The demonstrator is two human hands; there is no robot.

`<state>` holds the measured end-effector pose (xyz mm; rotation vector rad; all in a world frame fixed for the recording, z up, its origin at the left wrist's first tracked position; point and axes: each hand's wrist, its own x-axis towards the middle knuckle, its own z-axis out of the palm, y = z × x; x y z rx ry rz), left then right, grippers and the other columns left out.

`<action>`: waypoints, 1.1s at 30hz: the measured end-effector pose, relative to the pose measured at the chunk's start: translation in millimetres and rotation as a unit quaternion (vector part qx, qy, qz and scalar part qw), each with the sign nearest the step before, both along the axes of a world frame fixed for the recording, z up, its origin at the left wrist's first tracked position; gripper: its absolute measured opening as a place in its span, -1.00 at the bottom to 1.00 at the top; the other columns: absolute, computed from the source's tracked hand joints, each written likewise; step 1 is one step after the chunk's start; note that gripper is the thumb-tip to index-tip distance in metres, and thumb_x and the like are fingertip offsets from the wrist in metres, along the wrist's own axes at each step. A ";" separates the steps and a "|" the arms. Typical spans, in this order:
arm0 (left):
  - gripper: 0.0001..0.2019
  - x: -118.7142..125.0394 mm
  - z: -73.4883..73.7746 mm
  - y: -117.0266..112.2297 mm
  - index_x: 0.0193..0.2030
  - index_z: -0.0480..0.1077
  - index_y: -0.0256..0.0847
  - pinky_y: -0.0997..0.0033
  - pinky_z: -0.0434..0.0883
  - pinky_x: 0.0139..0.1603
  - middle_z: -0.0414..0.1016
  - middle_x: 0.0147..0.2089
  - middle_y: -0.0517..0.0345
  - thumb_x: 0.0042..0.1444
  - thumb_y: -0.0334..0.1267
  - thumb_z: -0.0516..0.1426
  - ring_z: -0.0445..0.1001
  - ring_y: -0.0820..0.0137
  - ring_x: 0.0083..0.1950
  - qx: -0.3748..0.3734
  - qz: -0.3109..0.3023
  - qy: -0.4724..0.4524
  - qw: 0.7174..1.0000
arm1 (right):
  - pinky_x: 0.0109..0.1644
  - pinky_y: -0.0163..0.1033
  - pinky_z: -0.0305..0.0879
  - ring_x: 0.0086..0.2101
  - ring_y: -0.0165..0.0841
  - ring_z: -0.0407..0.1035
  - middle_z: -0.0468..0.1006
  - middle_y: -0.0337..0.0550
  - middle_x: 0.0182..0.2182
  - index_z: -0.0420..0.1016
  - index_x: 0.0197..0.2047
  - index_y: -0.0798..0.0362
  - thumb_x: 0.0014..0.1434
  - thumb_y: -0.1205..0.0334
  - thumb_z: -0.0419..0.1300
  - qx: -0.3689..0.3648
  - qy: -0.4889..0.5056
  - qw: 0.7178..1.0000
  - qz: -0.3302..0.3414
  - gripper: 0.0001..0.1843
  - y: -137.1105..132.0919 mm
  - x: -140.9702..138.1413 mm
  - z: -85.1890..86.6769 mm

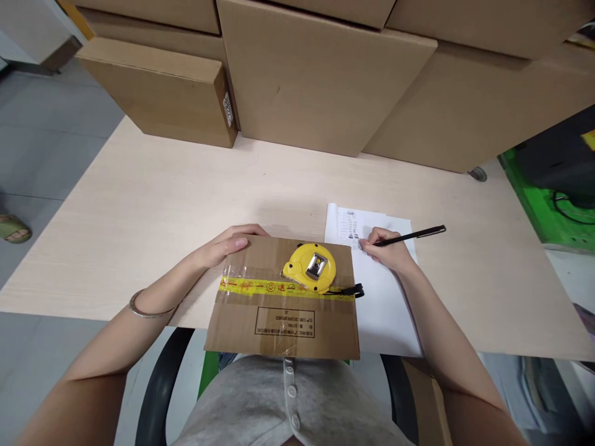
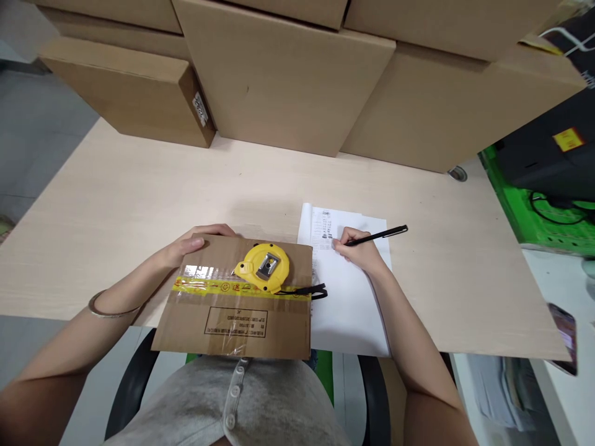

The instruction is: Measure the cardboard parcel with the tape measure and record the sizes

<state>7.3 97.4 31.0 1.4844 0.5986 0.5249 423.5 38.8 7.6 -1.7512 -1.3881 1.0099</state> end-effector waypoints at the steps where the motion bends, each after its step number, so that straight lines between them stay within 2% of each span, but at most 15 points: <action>1: -0.44 -0.1 0.5 -0.2 0.02 0.54 -0.26 0.33 0.46 -0.16 0.62 -0.05 -0.07 0.22 0.24 0.14 0.57 0.24 -0.11 -0.002 -0.001 0.001 1.000 | -0.59 -0.30 0.00 -0.72 -0.48 0.12 0.33 -0.34 -0.76 0.19 -0.62 -0.07 -0.04 0.12 0.37 0.000 0.000 1.000 -0.002 -0.61 0.2 0.1 0.0; 13: -0.42 -0.6 0.3 0.0 0.02 0.54 -0.26 0.33 0.47 -0.15 0.62 -0.05 -0.08 0.21 0.26 0.15 0.58 0.23 -0.11 -0.007 0.000 0.003 1.000 | -0.57 -0.30 0.01 -0.70 -0.47 0.12 0.30 -0.36 -0.76 0.19 -0.60 -0.07 -0.02 0.12 0.35 0.004 -0.008 1.000 -0.001 -0.62 1.3 3.4 -2.3; 17: -0.44 -1.1 -1.8 1.2 0.03 0.54 -0.26 0.33 0.48 -0.15 0.62 -0.06 -0.08 0.22 0.24 0.15 0.58 0.23 -0.12 -0.003 -0.001 -0.003 1.000 | -0.57 -0.31 -0.01 -0.70 -0.47 0.11 0.30 -0.35 -0.78 0.18 -0.62 -0.06 -0.06 0.17 0.36 0.001 -0.012 1.000 0.012 -0.62 1.8 4.8 -3.2; 25: -0.43 0.6 2.3 -0.7 0.01 0.54 -0.27 0.32 0.47 -0.15 0.63 -0.05 -0.10 0.22 0.25 0.16 0.58 0.22 -0.11 -0.005 0.005 -0.001 1.000 | -0.57 -0.31 -0.02 -0.70 -0.48 0.10 0.27 -0.38 -0.77 0.16 -0.61 -0.07 -0.05 0.19 0.37 0.010 -0.007 1.000 0.008 -0.60 2.4 4.6 -3.5; 33: -0.43 -0.2 3.1 -2.3 0.02 0.55 -0.25 0.30 0.47 -0.11 0.63 -0.03 -0.10 0.20 0.25 0.16 0.58 0.20 -0.08 -0.013 0.008 0.003 1.000 | -0.59 -0.29 0.09 -0.69 -0.47 0.18 0.40 -0.30 -0.70 0.24 -0.58 -0.05 0.03 -0.07 0.44 0.022 0.018 1.000 0.011 -0.51 1.0 1.2 -2.5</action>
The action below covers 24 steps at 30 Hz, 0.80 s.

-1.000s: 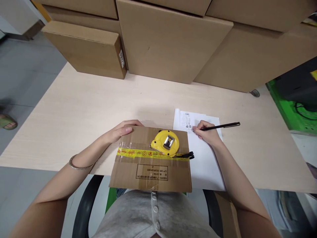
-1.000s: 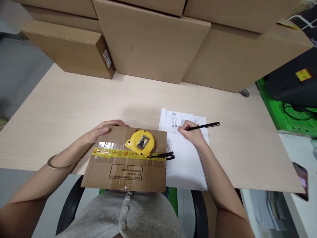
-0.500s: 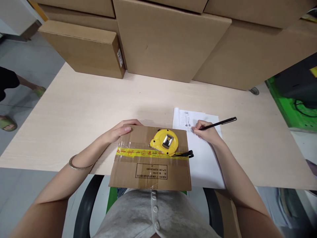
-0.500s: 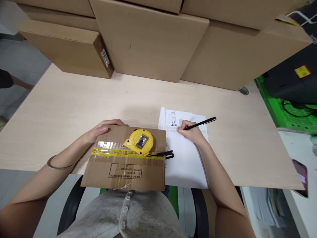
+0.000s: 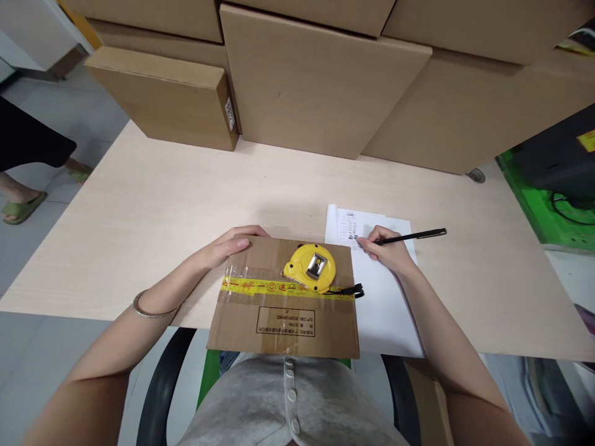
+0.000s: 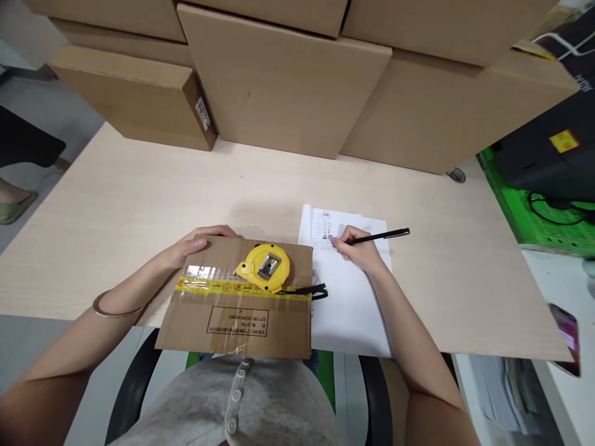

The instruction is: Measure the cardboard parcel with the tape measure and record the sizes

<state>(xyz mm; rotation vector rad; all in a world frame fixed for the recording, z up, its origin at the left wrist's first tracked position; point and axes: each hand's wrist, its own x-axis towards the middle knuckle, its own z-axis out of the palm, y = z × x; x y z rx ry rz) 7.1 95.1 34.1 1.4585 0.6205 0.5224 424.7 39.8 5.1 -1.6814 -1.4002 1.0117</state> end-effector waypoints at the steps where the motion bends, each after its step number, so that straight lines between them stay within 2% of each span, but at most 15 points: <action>1: -0.43 -0.2 0.2 -0.1 0.02 0.55 -0.25 0.30 0.47 -0.11 0.63 -0.03 -0.10 0.20 0.25 0.16 0.58 0.20 -0.08 -0.002 0.002 0.000 1.000 | -0.58 -0.29 0.10 -0.68 -0.46 0.18 0.41 -0.29 -0.69 0.25 -0.58 -0.05 0.03 -0.07 0.45 0.001 0.000 1.000 0.002 -0.51 0.0 -0.6 -0.5; 8: -0.43 -0.3 0.9 0.3 0.02 0.55 -0.28 0.31 0.48 -0.10 0.63 -0.02 -0.11 0.21 0.23 0.16 0.58 0.21 -0.08 0.006 0.000 0.003 1.000 | -0.59 -0.31 0.01 -0.71 -0.48 0.12 0.28 -0.38 -0.78 0.19 -0.61 -0.06 -0.01 0.04 0.46 0.000 -0.019 1.000 -0.007 -0.50 0.2 0.1 -1.8; 14: -0.44 0.1 -0.2 0.4 0.02 0.54 -0.28 0.34 0.47 -0.17 0.63 -0.05 -0.09 0.21 0.23 0.17 0.57 0.24 -0.12 -0.008 0.001 -0.004 1.000 | -0.57 -0.28 0.14 -0.68 -0.46 0.20 0.41 -0.29 -0.71 0.26 -0.60 -0.05 0.02 -0.04 0.44 -0.003 -0.014 1.000 -0.001 -0.52 -1.5 -1.3 1.0; 17: -0.42 0.1 -1.2 1.1 0.03 0.54 -0.27 0.36 0.47 -0.21 0.63 -0.06 -0.08 0.20 0.25 0.17 0.57 0.26 -0.14 -0.010 -0.009 -0.006 1.000 | -0.58 -0.30 0.07 -0.70 -0.47 0.16 0.33 -0.35 -0.76 0.23 -0.61 -0.06 0.00 0.01 0.46 -0.006 -0.021 1.000 0.000 -0.51 -0.9 -1.0 0.9; 20: -0.42 0.1 -0.7 1.3 0.03 0.54 -0.28 0.34 0.49 -0.17 0.63 -0.04 -0.11 0.20 0.25 0.17 0.58 0.23 -0.12 -0.011 -0.003 -0.004 1.000 | -0.60 -0.31 0.00 -0.71 -0.48 0.13 0.28 -0.37 -0.78 0.19 -0.62 -0.06 -0.02 0.05 0.46 -0.007 -0.024 1.000 -0.002 -0.50 -0.1 0.2 0.6; 24: -0.42 0.1 0.4 1.0 0.01 0.54 -0.29 0.31 0.49 -0.15 0.64 -0.04 -0.12 0.20 0.24 0.17 0.60 0.21 -0.12 -0.002 0.002 -0.002 1.000 | -0.58 -0.29 0.10 -0.70 -0.46 0.19 0.39 -0.30 -0.71 0.23 -0.60 -0.05 0.01 -0.03 0.45 -0.004 -0.017 1.000 -0.001 -0.51 -0.9 0.8 -0.6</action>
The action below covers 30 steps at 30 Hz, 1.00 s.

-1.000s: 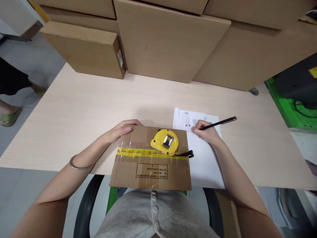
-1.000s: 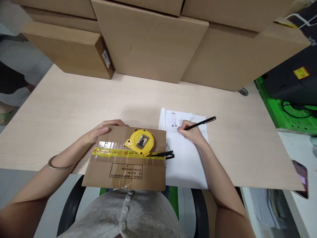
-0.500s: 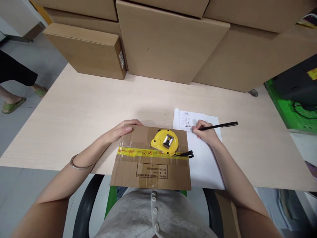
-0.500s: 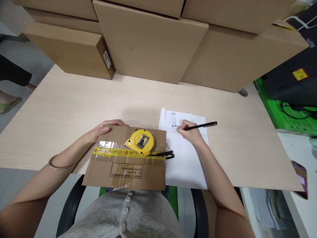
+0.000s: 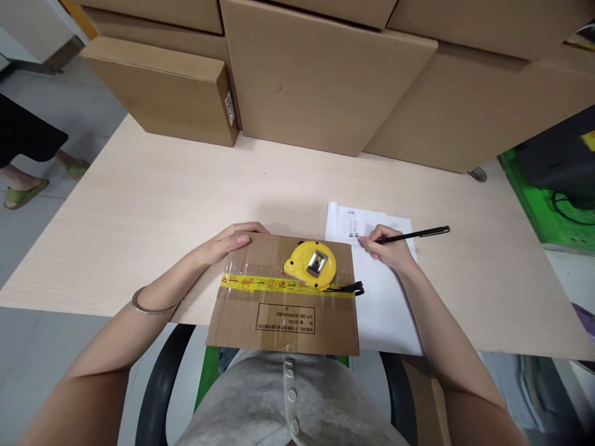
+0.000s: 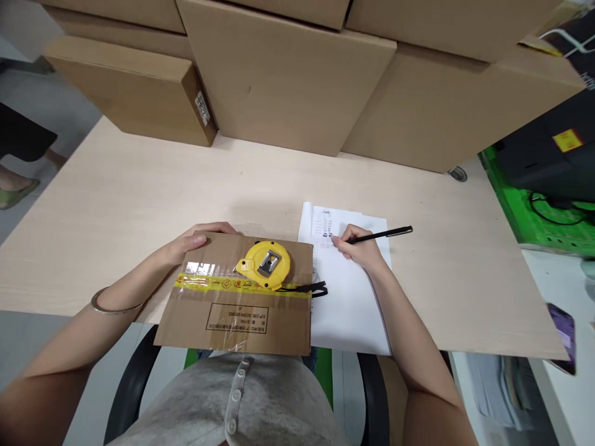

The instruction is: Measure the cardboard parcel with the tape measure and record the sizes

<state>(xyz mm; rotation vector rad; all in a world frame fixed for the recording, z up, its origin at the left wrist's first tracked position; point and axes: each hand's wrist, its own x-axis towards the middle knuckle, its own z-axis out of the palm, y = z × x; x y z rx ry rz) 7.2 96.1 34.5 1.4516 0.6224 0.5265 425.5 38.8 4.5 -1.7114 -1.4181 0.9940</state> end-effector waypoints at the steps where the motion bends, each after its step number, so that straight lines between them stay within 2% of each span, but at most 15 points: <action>1: -0.43 0.0 0.0 -0.1 0.01 0.54 -0.28 0.31 0.49 -0.16 0.64 -0.04 -0.12 0.20 0.24 0.17 0.60 0.22 -0.12 0.001 0.000 0.000 1.000 | -0.58 -0.28 0.13 -0.69 -0.46 0.20 0.41 -0.29 -0.70 0.25 -0.60 -0.05 0.01 -0.05 0.45 0.000 0.000 1.000 0.002 -0.51 -0.4 0.2 -0.7; 7: -0.41 0.6 -1.6 -0.6 0.04 0.54 -0.26 0.34 0.48 -0.20 0.63 -0.06 -0.07 0.18 0.26 0.18 0.57 0.26 -0.15 -0.015 -0.001 0.001 1.000 | -0.57 -0.30 0.02 -0.70 -0.47 0.12 0.30 -0.36 -0.78 0.20 -0.61 -0.06 -0.01 0.08 0.46 0.003 -0.013 1.000 0.007 -0.52 -0.5 5.7 -6.9; 12: -0.41 0.3 -0.9 -0.5 0.05 0.54 -0.27 0.33 0.48 -0.22 0.64 -0.07 -0.09 0.21 0.25 0.16 0.58 0.25 -0.17 -0.004 -0.003 0.004 1.000 | -0.54 -0.27 0.08 -0.68 -0.43 0.17 0.37 -0.31 -0.74 0.25 -0.58 -0.06 0.06 0.03 0.42 0.003 -0.011 1.000 0.014 -0.56 -1.3 7.1 -9.0; 17: -0.42 -0.2 -0.5 -0.4 0.03 0.55 -0.27 0.33 0.48 -0.22 0.66 -0.04 -0.12 0.20 0.24 0.17 0.59 0.23 -0.14 0.004 -0.002 -0.001 1.000 | -0.52 -0.28 0.03 -0.67 -0.45 0.12 0.32 -0.34 -0.76 0.20 -0.61 -0.07 0.02 0.08 0.42 0.008 -0.025 1.000 0.016 -0.55 -1.5 5.8 -7.3; 22: -0.41 -0.8 -3.2 0.4 0.04 0.54 -0.27 0.34 0.48 -0.23 0.66 -0.04 -0.11 0.21 0.25 0.17 0.59 0.23 -0.15 -0.002 -0.005 -0.002 1.000 | -0.52 -0.27 0.06 -0.67 -0.44 0.15 0.35 -0.31 -0.75 0.23 -0.59 -0.07 0.04 -0.02 0.40 -0.008 -0.042 0.999 0.027 -0.55 -2.1 3.8 -4.6; 25: -0.41 -0.4 -3.2 0.8 0.03 0.54 -0.26 0.35 0.48 -0.25 0.66 -0.06 -0.09 0.20 0.26 0.17 0.59 0.24 -0.17 -0.003 -0.008 -0.001 1.000 | -0.51 -0.29 0.04 -0.65 -0.46 0.11 0.29 -0.35 -0.76 0.14 -0.59 -0.08 0.02 -0.03 0.37 -0.017 -0.069 0.997 0.028 -0.52 -1.0 2.1 -3.7; 30: -0.45 1.5 1.1 -0.1 -0.02 0.55 -0.27 0.38 0.44 -0.26 0.63 -0.12 -0.04 0.22 0.24 0.16 0.55 0.29 -0.20 0.017 0.001 0.003 1.000 | -0.50 -0.26 0.11 -0.66 -0.43 0.15 0.30 -0.33 -0.72 0.08 -0.54 -0.10 0.13 -0.21 0.19 -0.070 -0.135 0.988 0.039 -0.51 2.1 3.9 8.8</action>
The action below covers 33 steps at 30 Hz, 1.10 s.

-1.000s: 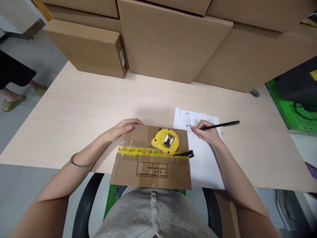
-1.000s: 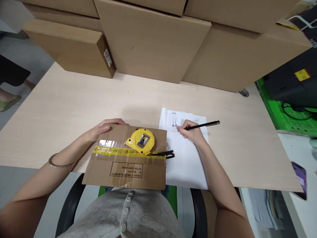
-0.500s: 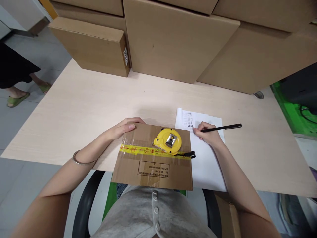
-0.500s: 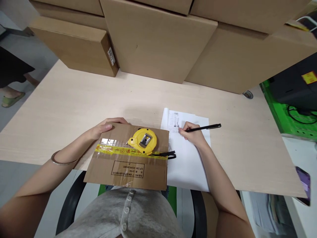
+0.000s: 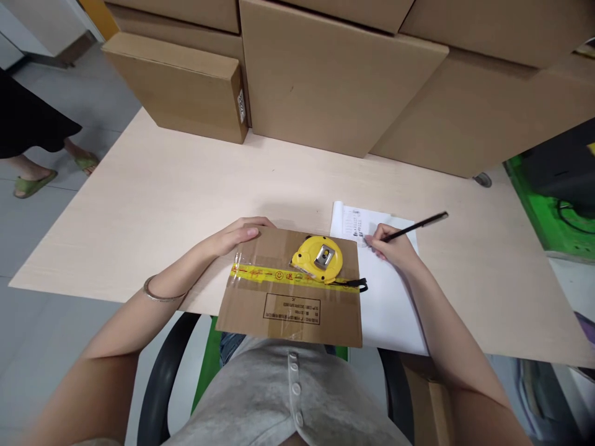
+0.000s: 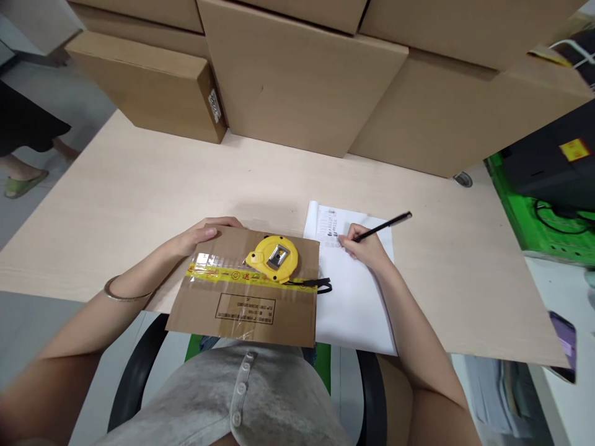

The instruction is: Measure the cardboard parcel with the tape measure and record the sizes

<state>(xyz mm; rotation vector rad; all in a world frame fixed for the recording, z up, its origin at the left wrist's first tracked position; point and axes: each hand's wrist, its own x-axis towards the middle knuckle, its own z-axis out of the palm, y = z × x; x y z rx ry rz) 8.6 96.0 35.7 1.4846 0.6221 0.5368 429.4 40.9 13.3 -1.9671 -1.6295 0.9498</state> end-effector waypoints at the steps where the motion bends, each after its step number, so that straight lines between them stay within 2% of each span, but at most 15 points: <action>1: -0.45 0.4 0.8 -0.3 -0.03 0.55 -0.27 0.38 0.43 -0.26 0.62 -0.14 -0.02 0.23 0.24 0.16 0.54 0.31 -0.22 0.003 0.000 -0.001 1.000 | -0.49 -0.25 0.12 -0.65 -0.42 0.16 0.30 -0.30 -0.71 0.09 -0.54 -0.10 0.18 -0.25 0.14 -0.016 -0.023 1.000 0.001 -0.49 0.1 0.5 5.1; 4: -0.45 1.0 1.9 -0.8 -0.04 0.54 -0.27 0.38 0.42 -0.27 0.62 -0.17 0.01 0.22 0.24 0.16 0.53 0.32 -0.24 0.008 0.003 -0.004 1.000 | -0.42 -0.19 0.18 -0.59 -0.33 0.28 0.37 -0.17 -0.68 0.17 -0.60 -0.06 0.29 -0.30 0.05 -0.061 -0.116 0.991 0.004 -0.41 0.0 -1.4 21.2; 7: -0.45 1.6 0.8 -0.8 -0.03 0.54 -0.26 0.36 0.44 -0.20 0.63 -0.15 0.00 0.22 0.25 0.17 0.56 0.31 -0.20 0.006 0.003 -0.007 1.000 | -0.28 -0.10 0.25 -0.39 -0.11 0.48 0.57 0.05 -0.49 0.37 -0.56 -0.01 0.33 -0.20 0.05 -0.088 -0.228 0.970 0.001 -0.43 1.0 -10.6 30.4; 11: -0.46 1.6 -1.4 0.5 -0.06 0.56 -0.26 0.36 0.44 -0.19 0.64 -0.15 0.02 0.23 0.25 0.17 0.56 0.31 -0.19 0.006 0.003 -0.013 1.000 | -0.09 0.06 0.33 -0.14 0.14 0.57 0.67 0.29 -0.27 0.58 -0.38 0.10 0.37 -0.10 0.03 -0.104 -0.327 0.939 -0.015 -0.48 4.0 -28.8 37.2; 13: -0.46 0.0 -1.2 1.9 -0.05 0.56 -0.25 0.34 0.46 -0.16 0.64 -0.13 0.00 0.23 0.25 0.17 0.57 0.29 -0.17 0.011 0.002 -0.011 1.000 | -0.04 0.12 0.35 -0.07 0.20 0.56 0.67 0.36 -0.16 0.63 -0.19 0.17 0.39 -0.09 0.01 -0.093 -0.354 0.930 -0.031 -0.46 2.7 -39.1 47.8; 16: -0.43 -4.0 0.8 2.1 0.09 0.54 -0.22 0.23 0.47 0.08 0.62 0.11 -0.11 0.27 0.26 0.16 0.58 0.17 0.07 0.053 0.024 0.013 0.998 | 0.04 0.12 0.36 0.01 0.11 0.53 0.63 0.27 0.05 0.58 0.06 0.14 0.46 -0.13 -0.12 -0.005 -0.340 0.940 -0.025 -0.39 -6.8 -60.3 75.1; 18: -0.40 -5.1 1.8 -2.4 0.19 0.49 -0.20 0.10 0.39 0.31 0.53 0.27 -0.17 0.32 0.27 0.10 0.49 0.08 0.28 0.077 0.083 0.020 0.993 | 0.11 0.11 0.37 0.05 0.05 0.51 0.63 0.19 0.07 0.60 0.09 0.10 0.48 -0.17 -0.21 0.098 -0.273 0.955 0.055 -0.31 -17.4 -79.6 93.5; 20: -0.40 -3.4 1.2 -12.6 0.26 0.43 -0.17 -0.02 0.25 0.47 0.47 0.35 -0.15 0.38 0.26 0.02 0.38 0.05 0.42 0.077 0.161 0.000 0.984 | 0.19 0.19 0.33 0.11 0.09 0.47 0.64 0.21 0.08 0.59 0.15 0.15 0.49 -0.23 -0.26 0.171 -0.232 0.942 0.169 -0.21 -28.5 -100.9 105.8; 23: -0.45 3.9 -2.6 -35.4 0.31 0.39 -0.08 -0.10 0.13 0.56 0.43 0.40 -0.05 0.40 0.21 -0.01 0.28 0.04 0.50 0.068 0.244 -0.057 0.966 | 0.28 0.34 0.25 0.17 0.17 0.43 0.60 0.27 0.16 0.56 0.20 0.22 0.44 -0.35 -0.13 0.208 -0.242 0.912 0.258 -0.17 -40.1 -126.1 109.9; 26: -0.46 10.5 -7.8 -56.0 0.34 0.39 -0.01 -0.12 0.09 0.58 0.36 0.47 0.03 0.39 0.19 0.00 0.16 0.02 0.58 0.041 0.256 -0.086 0.962 | 0.41 0.43 0.08 0.31 0.21 0.31 0.56 0.31 0.22 0.55 0.16 0.21 0.40 -0.31 0.05 0.258 -0.231 0.899 0.268 -0.27 -46.0 -134.9 105.8; 27: -0.45 11.5 -9.5 -60.6 0.37 0.37 0.02 -0.13 0.06 0.60 0.31 0.51 0.05 0.38 0.20 0.02 0.10 0.01 0.60 0.036 0.258 -0.087 0.962 | 0.42 0.43 0.09 0.34 0.21 0.29 0.54 0.32 0.23 0.53 0.16 0.20 0.39 -0.29 0.10 0.274 -0.214 0.899 0.266 -0.30 -48.1 -135.1 104.5; 29: -0.40 11.2 -12.3 -65.9 0.44 0.29 0.07 -0.11 -0.03 0.64 0.17 0.59 0.11 0.36 0.23 0.04 0.00 0.02 0.64 0.049 0.273 -0.089 0.957 | 0.34 0.35 0.27 0.29 0.18 0.36 0.55 0.32 0.21 0.45 0.18 0.17 0.34 -0.28 0.20 0.285 -0.166 0.908 0.260 -0.33 -53.9 -134.1 103.0; 31: -0.39 8.4 -14.1 -67.8 0.46 0.27 0.10 -0.07 -0.12 0.67 0.09 0.63 0.16 0.37 0.23 0.04 -0.07 0.05 0.67 0.083 0.284 -0.084 0.951 | 0.10 0.21 0.50 0.09 0.10 0.55 0.61 0.27 0.11 0.38 0.17 0.12 0.28 -0.29 0.27 0.269 -0.130 0.923 0.243 -0.31 -61.2 -133.8 103.0; 33: -0.45 4.6 -14.5 -68.2 0.41 0.36 0.10 -0.05 -0.15 0.68 0.12 0.62 0.20 0.41 0.21 -0.02 -0.07 0.08 0.67 0.104 0.268 -0.075 0.955 | -0.19 0.08 0.56 -0.18 0.00 0.64 0.66 0.17 -0.03 0.34 0.11 0.06 0.24 -0.30 0.31 0.245 -0.116 0.935 0.229 -0.34 -67.5 -135.9 104.8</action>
